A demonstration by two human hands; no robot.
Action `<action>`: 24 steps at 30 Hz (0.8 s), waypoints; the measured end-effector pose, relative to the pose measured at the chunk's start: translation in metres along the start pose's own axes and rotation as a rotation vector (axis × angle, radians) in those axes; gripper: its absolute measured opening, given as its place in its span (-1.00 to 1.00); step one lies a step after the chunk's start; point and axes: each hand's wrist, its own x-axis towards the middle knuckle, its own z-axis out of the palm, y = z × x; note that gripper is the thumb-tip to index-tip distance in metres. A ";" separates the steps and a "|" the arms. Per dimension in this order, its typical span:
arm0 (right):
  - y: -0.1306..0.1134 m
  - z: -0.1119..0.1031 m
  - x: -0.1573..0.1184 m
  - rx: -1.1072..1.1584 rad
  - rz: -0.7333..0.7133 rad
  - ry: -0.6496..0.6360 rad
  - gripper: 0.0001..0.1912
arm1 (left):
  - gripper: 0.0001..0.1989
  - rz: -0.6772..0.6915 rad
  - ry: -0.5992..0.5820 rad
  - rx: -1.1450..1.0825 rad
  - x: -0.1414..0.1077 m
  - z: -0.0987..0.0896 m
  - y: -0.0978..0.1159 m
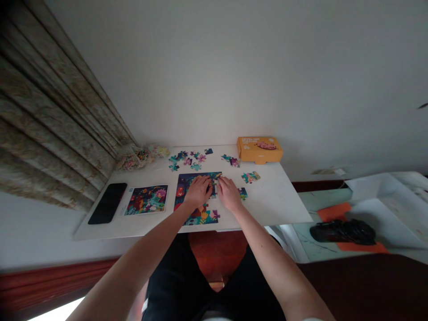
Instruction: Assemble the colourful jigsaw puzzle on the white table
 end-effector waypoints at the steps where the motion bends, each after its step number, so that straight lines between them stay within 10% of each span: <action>1: -0.001 0.000 -0.001 -0.010 -0.001 -0.014 -0.54 | -0.60 0.004 -0.003 0.007 0.000 0.000 0.000; 14: -0.002 0.002 0.001 0.042 0.000 -0.002 -0.55 | -0.51 -0.006 -0.084 0.120 0.018 -0.008 0.011; 24: 0.018 -0.044 -0.051 -0.192 0.223 0.246 -0.73 | -0.53 0.034 -0.120 -0.029 0.016 0.006 -0.001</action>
